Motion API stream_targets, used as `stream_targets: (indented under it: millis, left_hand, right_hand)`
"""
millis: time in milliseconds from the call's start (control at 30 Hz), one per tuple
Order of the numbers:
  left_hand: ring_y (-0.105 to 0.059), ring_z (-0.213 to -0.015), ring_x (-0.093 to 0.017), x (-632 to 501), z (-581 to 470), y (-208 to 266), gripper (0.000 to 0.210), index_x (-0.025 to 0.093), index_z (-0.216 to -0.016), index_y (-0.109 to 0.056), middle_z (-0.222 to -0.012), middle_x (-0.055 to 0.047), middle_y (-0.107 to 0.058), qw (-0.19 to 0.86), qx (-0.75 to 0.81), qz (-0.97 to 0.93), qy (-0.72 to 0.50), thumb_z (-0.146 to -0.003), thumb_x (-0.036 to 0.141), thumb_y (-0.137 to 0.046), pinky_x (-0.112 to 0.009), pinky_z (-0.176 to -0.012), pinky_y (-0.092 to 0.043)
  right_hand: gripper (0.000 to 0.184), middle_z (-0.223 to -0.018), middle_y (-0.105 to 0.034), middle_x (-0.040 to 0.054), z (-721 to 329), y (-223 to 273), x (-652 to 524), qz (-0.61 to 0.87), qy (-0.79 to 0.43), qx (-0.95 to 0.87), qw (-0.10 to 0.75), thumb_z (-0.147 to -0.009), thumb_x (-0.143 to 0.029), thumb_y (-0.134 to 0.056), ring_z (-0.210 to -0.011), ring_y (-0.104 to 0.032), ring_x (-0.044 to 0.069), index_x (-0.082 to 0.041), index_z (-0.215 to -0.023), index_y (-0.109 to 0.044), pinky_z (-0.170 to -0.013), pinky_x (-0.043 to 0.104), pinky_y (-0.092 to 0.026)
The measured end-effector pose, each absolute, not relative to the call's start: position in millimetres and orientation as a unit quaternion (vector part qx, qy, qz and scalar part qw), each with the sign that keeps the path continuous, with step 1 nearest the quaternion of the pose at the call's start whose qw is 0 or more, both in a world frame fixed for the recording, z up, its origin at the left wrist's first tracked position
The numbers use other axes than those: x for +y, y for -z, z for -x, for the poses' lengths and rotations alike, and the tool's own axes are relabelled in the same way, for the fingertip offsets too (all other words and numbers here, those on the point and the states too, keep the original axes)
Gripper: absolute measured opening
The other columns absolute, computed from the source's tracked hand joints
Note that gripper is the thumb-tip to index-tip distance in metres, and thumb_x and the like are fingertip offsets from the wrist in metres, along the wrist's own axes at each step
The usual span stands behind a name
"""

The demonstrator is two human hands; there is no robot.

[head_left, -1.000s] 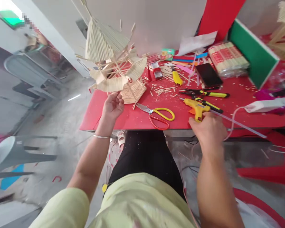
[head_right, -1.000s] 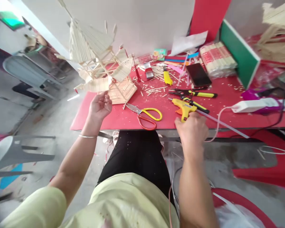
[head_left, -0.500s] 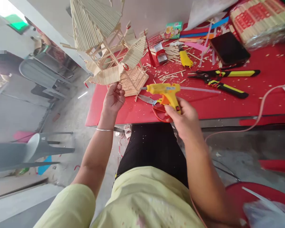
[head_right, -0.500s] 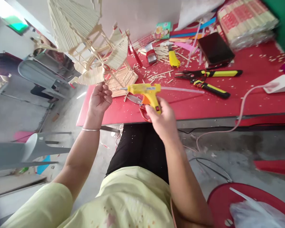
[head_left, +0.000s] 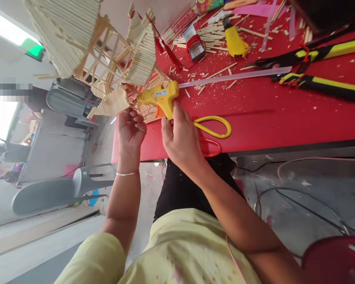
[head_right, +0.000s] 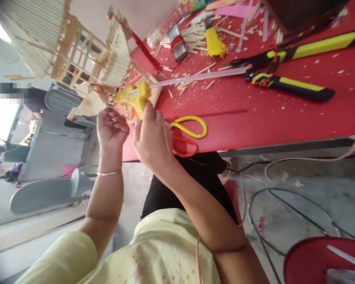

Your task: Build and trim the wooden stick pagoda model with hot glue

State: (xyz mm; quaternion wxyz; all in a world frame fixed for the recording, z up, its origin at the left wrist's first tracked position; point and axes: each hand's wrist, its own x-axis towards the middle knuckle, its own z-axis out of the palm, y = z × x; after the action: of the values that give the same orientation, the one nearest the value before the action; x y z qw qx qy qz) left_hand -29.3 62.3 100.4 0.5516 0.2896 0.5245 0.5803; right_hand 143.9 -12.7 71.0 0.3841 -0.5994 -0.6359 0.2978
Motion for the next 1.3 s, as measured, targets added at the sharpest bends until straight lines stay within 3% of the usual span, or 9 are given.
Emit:
stream_targets:
  millis: [133,367,567,767,933,1067,1233,1300]
  left_hand:
    - [-0.056,-0.054,-0.002,61.6,33.8,-100.6,0.039,0.021,-0.077,-0.06,-0.066,0.004,-0.061,0.563,0.514,-0.285,-0.581,-0.111,0.023,-0.039,-0.006,-0.047,-0.039]
    - [-0.049,-0.05,0.0,63.8,41.0,-96.8,0.043,0.017,-0.084,-0.059,-0.065,0.005,-0.061,0.643,0.418,-0.236,-0.596,-0.114,0.028,-0.03,-0.006,-0.044,-0.038]
    - [-0.049,-0.05,-0.001,62.8,38.4,-98.2,0.037,0.019,-0.085,-0.059,-0.065,0.006,-0.061,0.62,0.433,-0.269,-0.596,-0.114,0.028,-0.037,-0.008,-0.043,-0.036]
    - [-0.051,-0.054,0.0,59.7,37.1,-101.6,0.064,0.018,-0.082,-0.061,-0.066,0.005,-0.055,0.591,0.475,-0.332,-0.562,-0.116,0.026,-0.007,-0.014,-0.046,-0.027]
    - [-0.049,-0.051,-0.002,60.7,36.6,-98.9,0.044,0.019,-0.079,-0.054,-0.065,0.004,-0.055,0.582,0.46,-0.294,-0.603,-0.114,0.027,-0.03,-0.01,-0.043,-0.034]
    - [-0.05,-0.051,-0.001,60.8,35.5,-99.0,0.043,0.019,-0.081,-0.053,-0.065,0.005,-0.053,0.598,0.447,-0.26,-0.613,-0.115,0.027,-0.028,-0.005,-0.044,-0.037]
    - [-0.047,-0.052,-0.003,60.1,41.5,-96.6,0.031,0.02,-0.08,-0.054,-0.067,0.005,-0.054,0.565,0.478,-0.306,-0.599,-0.109,0.026,-0.05,-0.01,-0.044,-0.038]
    - [-0.045,-0.053,-0.004,60.1,44.6,-95.2,0.032,0.02,-0.079,-0.056,-0.067,0.005,-0.053,0.545,0.494,-0.327,-0.593,-0.11,0.028,-0.05,-0.012,-0.044,-0.037]
  right_hand:
    - [0.066,-0.138,-0.059,0.0209,-141.1,-69.4,-7.8,0.577,-0.324,-0.63,0.407,-0.107,-0.038,-0.042,-0.125,-0.061,0.037,-0.018,-0.167,-0.026,-0.106,0.05,-0.054]
    - [0.056,-0.123,-0.062,0.0175,-130.1,-53.2,-1.9,0.498,-0.369,-0.55,0.56,-0.109,-0.029,-0.035,-0.112,-0.064,0.029,-0.015,-0.163,-0.031,-0.1,0.047,-0.058]
    - [0.054,-0.118,-0.062,0.0159,-127.0,-52.8,2.8,0.48,-0.414,-0.521,0.571,-0.108,-0.025,-0.036,-0.106,-0.064,0.028,-0.016,-0.161,-0.034,-0.097,0.047,-0.06]
    - [0.055,-0.132,-0.061,0.0206,-130.2,-55.1,3.1,0.466,-0.448,-0.524,0.555,-0.109,-0.025,-0.038,-0.114,-0.064,0.03,-0.013,-0.162,-0.034,-0.096,0.048,-0.062]
    - [0.055,-0.142,-0.058,0.0256,-121.6,-52.0,-1.3,0.443,-0.465,-0.515,0.567,-0.11,-0.027,-0.039,-0.129,-0.06,0.031,-0.005,-0.161,-0.035,-0.104,0.048,-0.059]
    - [0.056,-0.131,-0.064,0.021,-111.1,-47.5,-5.6,0.417,-0.492,-0.478,0.596,-0.11,-0.027,-0.04,-0.134,-0.059,0.03,-0.007,-0.162,-0.035,-0.11,0.047,-0.056]
    - [0.059,-0.134,-0.064,0.0156,-100.6,-42.1,-8.8,0.398,-0.51,-0.448,0.617,-0.11,-0.03,-0.042,-0.14,-0.058,0.028,-0.018,-0.166,-0.03,-0.112,0.048,-0.056]
    - [0.059,-0.138,-0.063,0.0165,-97.5,-40.0,-9.0,0.397,-0.507,-0.445,0.623,-0.11,-0.031,-0.043,-0.139,-0.059,0.029,-0.018,-0.166,-0.03,-0.112,0.049,-0.056]
